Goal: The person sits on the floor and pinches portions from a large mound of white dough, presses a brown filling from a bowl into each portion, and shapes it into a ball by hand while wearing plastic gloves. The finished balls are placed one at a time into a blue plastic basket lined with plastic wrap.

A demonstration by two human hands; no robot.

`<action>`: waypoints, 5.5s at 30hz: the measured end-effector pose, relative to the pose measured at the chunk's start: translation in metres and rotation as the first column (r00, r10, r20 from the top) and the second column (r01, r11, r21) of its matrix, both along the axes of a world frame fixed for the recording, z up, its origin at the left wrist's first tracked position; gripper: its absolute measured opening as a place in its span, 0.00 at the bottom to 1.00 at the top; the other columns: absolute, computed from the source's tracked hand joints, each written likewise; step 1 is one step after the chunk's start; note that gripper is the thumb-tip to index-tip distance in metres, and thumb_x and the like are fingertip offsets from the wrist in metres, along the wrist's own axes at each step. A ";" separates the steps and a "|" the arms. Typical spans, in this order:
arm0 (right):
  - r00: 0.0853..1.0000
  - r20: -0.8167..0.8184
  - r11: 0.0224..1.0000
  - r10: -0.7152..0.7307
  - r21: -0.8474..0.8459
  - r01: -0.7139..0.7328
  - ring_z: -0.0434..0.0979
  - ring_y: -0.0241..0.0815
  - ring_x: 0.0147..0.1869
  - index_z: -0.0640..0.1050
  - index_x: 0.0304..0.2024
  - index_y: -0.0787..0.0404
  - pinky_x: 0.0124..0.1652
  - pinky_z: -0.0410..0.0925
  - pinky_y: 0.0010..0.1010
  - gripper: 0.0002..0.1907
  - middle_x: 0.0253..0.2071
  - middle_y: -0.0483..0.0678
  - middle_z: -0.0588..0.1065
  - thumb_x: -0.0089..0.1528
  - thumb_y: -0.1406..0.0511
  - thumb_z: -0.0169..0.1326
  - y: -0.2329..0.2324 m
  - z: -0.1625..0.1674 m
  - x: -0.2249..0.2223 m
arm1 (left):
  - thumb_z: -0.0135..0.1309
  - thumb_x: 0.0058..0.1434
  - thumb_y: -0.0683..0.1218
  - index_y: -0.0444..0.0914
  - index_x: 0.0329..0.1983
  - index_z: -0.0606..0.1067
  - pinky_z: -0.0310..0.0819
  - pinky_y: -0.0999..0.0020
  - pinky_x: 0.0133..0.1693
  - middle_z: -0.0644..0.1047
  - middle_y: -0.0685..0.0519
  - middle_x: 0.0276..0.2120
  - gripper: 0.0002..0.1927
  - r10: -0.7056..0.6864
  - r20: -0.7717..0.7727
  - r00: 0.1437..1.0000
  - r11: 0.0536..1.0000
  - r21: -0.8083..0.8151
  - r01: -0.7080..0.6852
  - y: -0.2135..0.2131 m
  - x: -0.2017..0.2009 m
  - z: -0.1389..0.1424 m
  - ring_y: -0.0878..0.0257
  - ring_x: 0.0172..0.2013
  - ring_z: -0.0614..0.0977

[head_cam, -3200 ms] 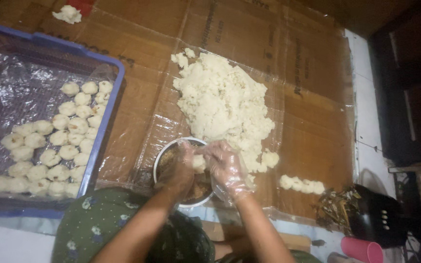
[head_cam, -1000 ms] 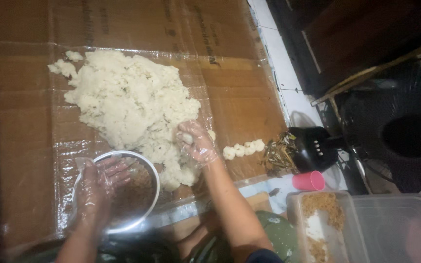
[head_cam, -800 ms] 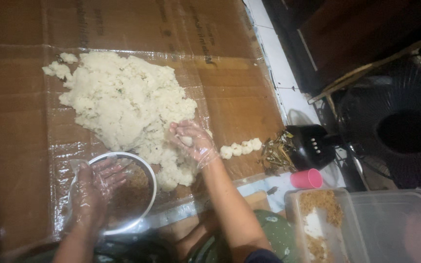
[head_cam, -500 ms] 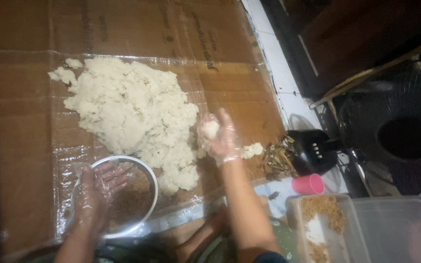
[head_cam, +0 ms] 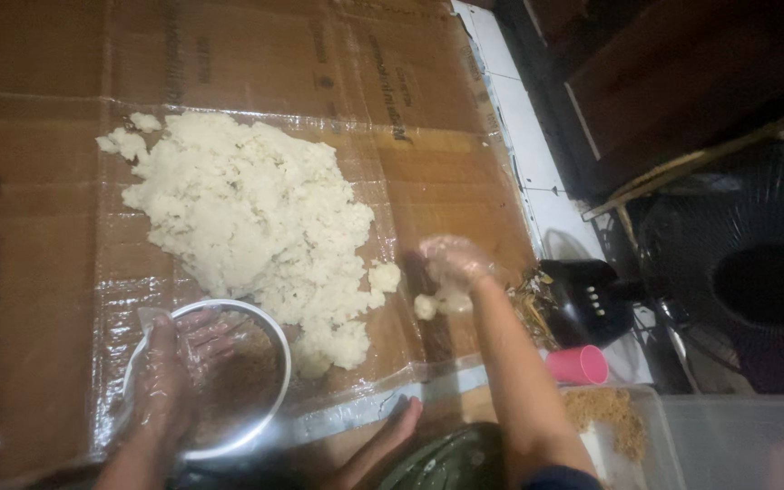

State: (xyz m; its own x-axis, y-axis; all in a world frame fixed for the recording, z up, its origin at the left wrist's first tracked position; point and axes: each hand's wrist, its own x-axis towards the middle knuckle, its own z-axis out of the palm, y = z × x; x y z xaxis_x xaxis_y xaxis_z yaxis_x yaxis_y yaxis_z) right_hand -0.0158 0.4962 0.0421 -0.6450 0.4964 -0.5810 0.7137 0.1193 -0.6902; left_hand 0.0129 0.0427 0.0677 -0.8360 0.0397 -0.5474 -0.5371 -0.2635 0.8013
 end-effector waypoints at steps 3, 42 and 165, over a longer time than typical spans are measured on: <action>0.897 0.189 0.751 0.399 0.494 -0.438 0.76 0.46 0.62 0.80 0.57 0.52 0.62 0.66 0.39 0.19 0.58 0.45 0.78 0.68 0.53 0.56 -0.001 -0.007 0.008 | 0.22 0.75 0.60 0.31 0.59 0.71 0.73 0.53 0.57 0.78 0.36 0.53 0.34 -0.015 0.019 1.000 1.000 -0.019 0.015 0.003 0.000 0.010 0.47 0.51 0.81; 0.704 0.345 0.343 0.621 0.687 -0.640 0.73 0.62 0.61 0.77 0.52 0.63 0.57 0.68 0.49 0.19 0.54 0.64 0.74 0.60 0.62 0.54 -0.156 -0.007 0.011 | 0.25 0.74 0.62 0.30 0.61 0.68 0.74 0.51 0.55 0.76 0.38 0.54 0.34 -0.006 -0.011 1.000 0.997 0.073 0.007 0.001 -0.004 -0.012 0.47 0.50 0.79; 0.861 -0.433 0.505 -0.268 -0.824 -0.257 0.81 0.47 0.48 0.70 0.55 0.57 0.31 0.70 0.26 0.18 0.47 0.52 0.77 0.63 0.67 0.57 -0.180 -0.031 -0.008 | 0.34 0.69 0.67 0.30 0.60 0.69 0.79 0.55 0.49 0.80 0.38 0.49 0.38 -0.045 -0.057 0.997 0.968 0.242 0.058 -0.009 -0.013 -0.083 0.49 0.46 0.83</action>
State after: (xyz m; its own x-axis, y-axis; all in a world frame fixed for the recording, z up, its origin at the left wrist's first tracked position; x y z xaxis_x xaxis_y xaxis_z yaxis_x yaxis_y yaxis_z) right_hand -0.0237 0.3161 0.0116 -0.9381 -0.0534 -0.3423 0.2804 -0.6974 -0.6595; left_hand 0.0004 0.0332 -0.0148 -0.8559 0.2102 -0.4724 -0.5151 -0.4274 0.7430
